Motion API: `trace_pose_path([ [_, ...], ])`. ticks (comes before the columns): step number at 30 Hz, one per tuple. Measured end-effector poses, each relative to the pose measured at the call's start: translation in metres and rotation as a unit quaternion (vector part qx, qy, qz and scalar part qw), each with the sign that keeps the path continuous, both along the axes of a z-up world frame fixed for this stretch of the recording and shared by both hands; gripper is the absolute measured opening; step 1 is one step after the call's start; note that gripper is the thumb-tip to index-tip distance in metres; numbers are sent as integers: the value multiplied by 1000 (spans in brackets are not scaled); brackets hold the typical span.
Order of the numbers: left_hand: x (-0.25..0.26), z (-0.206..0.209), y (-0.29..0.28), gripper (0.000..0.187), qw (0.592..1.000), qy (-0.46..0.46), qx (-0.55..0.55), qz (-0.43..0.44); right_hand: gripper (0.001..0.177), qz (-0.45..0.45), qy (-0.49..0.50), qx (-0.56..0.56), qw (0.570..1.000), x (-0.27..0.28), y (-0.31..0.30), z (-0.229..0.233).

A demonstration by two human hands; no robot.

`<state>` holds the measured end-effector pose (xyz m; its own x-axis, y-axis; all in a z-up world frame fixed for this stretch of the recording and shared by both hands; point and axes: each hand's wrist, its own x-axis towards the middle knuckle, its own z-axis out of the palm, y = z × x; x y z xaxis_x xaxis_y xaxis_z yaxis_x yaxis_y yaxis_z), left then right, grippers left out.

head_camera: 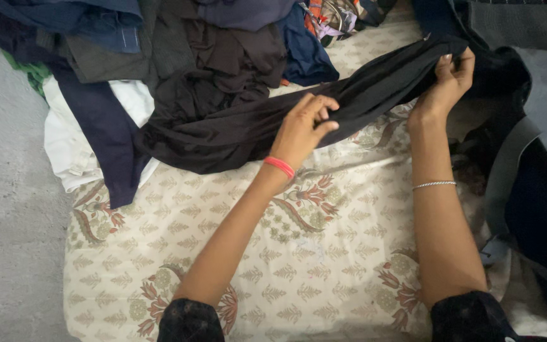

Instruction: The person folds a white shirt and a pair of black trousers by hand and places them inside an open suitcase.

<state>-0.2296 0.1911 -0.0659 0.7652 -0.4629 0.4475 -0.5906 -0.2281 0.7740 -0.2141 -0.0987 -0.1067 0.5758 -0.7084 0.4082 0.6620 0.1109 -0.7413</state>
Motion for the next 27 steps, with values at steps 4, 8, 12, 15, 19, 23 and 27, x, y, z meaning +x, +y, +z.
trace_pose_path([
  [4,17,-2,8,15,997,-71,20,36,17,-36,2,-42,998,8,-7,-12],
  [8,-16,-12,-3,21,991,-96,93,3,18,-33,-6,1,999,13,-15,-19],
  [12,-39,-29,8,27,985,-135,101,-32,22,-111,12,-110,988,26,-22,-46],
  [15,10,-27,49,16,972,-186,88,115,29,-173,21,-193,966,33,-25,-75],
  [19,52,-9,104,30,950,-179,203,155,28,-199,58,-205,957,31,-25,-89],
  [23,58,-6,116,31,882,-351,288,126,27,-184,42,-192,963,30,-23,-83],
  [27,68,-18,116,27,824,-417,374,81,26,-200,71,-198,957,25,-20,-82],
])
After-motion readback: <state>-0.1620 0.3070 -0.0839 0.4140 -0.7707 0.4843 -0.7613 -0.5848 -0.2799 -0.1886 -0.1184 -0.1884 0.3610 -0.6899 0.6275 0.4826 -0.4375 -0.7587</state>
